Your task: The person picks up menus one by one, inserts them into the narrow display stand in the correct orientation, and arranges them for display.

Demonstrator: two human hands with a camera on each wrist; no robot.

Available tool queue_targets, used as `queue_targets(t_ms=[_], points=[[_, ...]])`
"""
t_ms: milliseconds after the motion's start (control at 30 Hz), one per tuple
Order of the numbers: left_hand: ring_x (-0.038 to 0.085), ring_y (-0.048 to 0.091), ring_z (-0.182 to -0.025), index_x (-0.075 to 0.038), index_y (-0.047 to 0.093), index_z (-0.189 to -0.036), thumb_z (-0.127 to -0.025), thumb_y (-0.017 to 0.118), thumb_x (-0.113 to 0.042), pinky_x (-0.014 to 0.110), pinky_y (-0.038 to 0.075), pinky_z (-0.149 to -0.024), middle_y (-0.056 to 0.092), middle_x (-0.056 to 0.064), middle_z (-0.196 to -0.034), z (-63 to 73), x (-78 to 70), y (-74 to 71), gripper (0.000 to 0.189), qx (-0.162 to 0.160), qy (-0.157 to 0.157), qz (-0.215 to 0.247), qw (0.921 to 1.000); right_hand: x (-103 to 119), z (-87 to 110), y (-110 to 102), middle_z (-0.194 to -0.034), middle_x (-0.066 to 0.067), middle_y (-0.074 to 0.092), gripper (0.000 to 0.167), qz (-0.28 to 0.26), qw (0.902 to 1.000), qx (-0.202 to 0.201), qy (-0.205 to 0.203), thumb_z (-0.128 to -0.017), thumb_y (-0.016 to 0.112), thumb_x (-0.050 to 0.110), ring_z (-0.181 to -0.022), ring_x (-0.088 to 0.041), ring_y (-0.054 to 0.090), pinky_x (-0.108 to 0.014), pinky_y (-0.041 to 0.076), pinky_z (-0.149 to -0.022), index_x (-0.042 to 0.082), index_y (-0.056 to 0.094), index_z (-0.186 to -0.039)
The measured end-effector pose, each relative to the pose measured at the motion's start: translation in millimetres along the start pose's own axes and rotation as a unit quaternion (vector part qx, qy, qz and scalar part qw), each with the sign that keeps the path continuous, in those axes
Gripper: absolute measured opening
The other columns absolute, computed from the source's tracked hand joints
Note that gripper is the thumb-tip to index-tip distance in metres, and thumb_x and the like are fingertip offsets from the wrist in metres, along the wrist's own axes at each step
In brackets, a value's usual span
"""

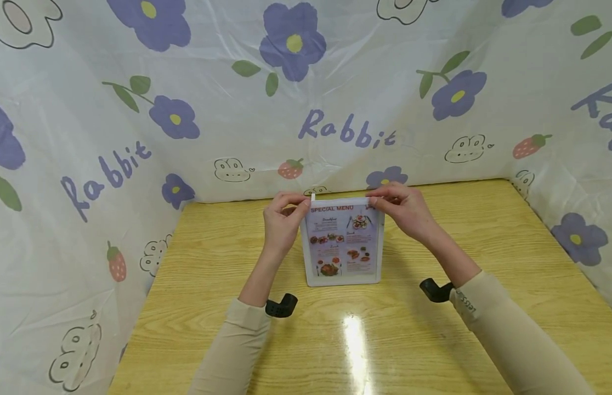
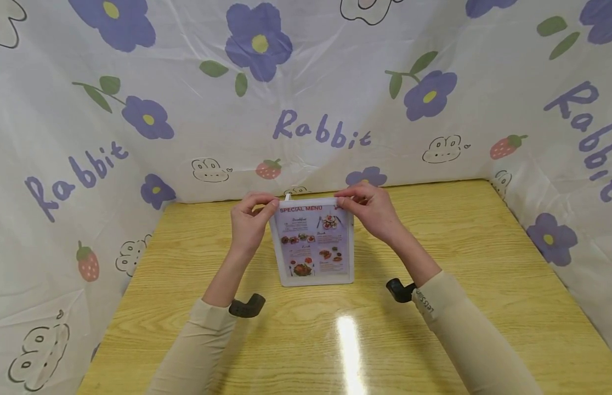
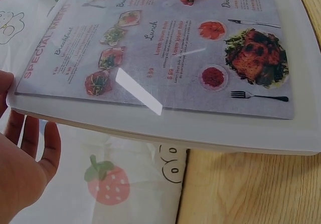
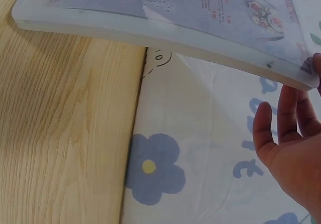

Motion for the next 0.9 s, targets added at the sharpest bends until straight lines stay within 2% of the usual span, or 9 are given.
queue_targets(t_ms=[200, 367, 500, 600, 700, 800, 900], points=[[0.007, 0.057, -0.090, 0.018, 0.070, -0.099, -0.093, 0.067, 0.009, 0.024, 0.049, -0.076, 0.061, 0.030, -0.104, 2.2, -12.5, 1.1, 0.011, 0.004, -0.007, 0.002, 1.0000, 1, 1.8, -1, -0.105, -0.010, 0.067, 0.020, 0.018, 0.9996, -0.006, -0.022, -0.099, 0.070, 0.013, -0.085, -0.021, 0.063, -0.022, 0.049, -0.070, 0.004, 0.077, -0.116], [0.008, 0.057, -0.092, 0.015, 0.072, -0.100, -0.093, 0.069, 0.007, 0.022, 0.049, -0.076, 0.061, 0.028, -0.107, 1.7, -2.4, -0.7, 0.011, 0.000, -0.008, 0.014, 0.9999, 0, 2.8, -1, -0.106, -0.007, 0.070, 0.020, 0.042, 0.9981, -0.019, -0.040, -0.099, 0.071, 0.013, -0.087, -0.019, 0.064, -0.021, 0.049, -0.069, 0.005, 0.077, -0.116], [0.013, 0.058, -0.093, 0.010, 0.076, -0.100, -0.093, 0.072, 0.002, 0.024, 0.051, -0.077, 0.063, 0.023, -0.106, 1.1, 5.0, -2.4, 0.011, 0.002, 0.007, 0.011, 0.9999, 1, 5.5, -1, -0.106, -0.005, 0.072, 0.019, 0.070, 0.9946, -0.034, -0.069, -0.098, 0.071, 0.010, -0.085, -0.016, 0.065, -0.022, 0.048, -0.067, 0.007, 0.078, -0.115], [0.017, 0.059, -0.093, 0.005, 0.078, -0.098, -0.093, 0.074, -0.002, 0.029, 0.052, -0.077, 0.065, 0.018, -0.103, 1.7, 3.9, -4.0, 0.010, 0.004, 0.042, -0.021, 0.9989, 3, 7.7, -1, -0.105, -0.005, 0.073, 0.019, 0.086, 0.9910, -0.044, -0.093, -0.097, 0.072, 0.007, -0.083, -0.015, 0.065, -0.022, 0.047, -0.066, 0.007, 0.078, -0.115], [0.022, 0.061, -0.091, 0.001, 0.080, -0.098, -0.093, 0.075, -0.004, 0.037, 0.053, -0.076, 0.066, 0.014, -0.100, 3.1, -0.3, -5.6, 0.008, 0.003, 0.096, -0.069, 0.9930, 4, 8.8, -1, -0.102, -0.005, 0.073, 0.020, 0.086, 0.9888, -0.050, -0.111, -0.095, 0.073, 0.005, -0.081, -0.015, 0.065, -0.021, 0.047, -0.067, 0.006, 0.079, -0.114], [0.027, 0.062, -0.090, 0.000, 0.080, -0.098, -0.092, 0.075, -0.003, 0.040, 0.051, -0.076, 0.066, 0.013, -0.098, 4.8, -5.3, -6.5, 0.009, 0.003, 0.161, -0.113, 0.9805, 4, 9.2, -1, -0.101, -0.006, 0.074, 0.020, 0.091, 0.9866, -0.054, -0.124, -0.094, 0.074, 0.003, -0.080, -0.015, 0.065, -0.021, 0.047, -0.067, 0.006, 0.079, -0.114], [0.030, 0.061, -0.090, 0.002, 0.080, -0.099, -0.091, 0.074, -0.002, 0.037, 0.049, -0.077, 0.065, 0.014, -0.097, 7.0, -8.7, -6.9, 0.010, 0.003, 0.215, -0.147, 0.9655, 3, 9.8, -1, -0.102, -0.007, 0.073, 0.021, 0.100, 0.9856, -0.055, -0.125, -0.095, 0.073, 0.003, -0.081, -0.017, 0.065, -0.022, 0.047, -0.066, 0.005, 0.078, -0.115]])
Point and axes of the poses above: each hand's wrist, its own z-axis away from the middle knuckle, its own y-axis out of the palm, x = y × z, the point moved 5 cm from there along -z, towards the middle knuckle
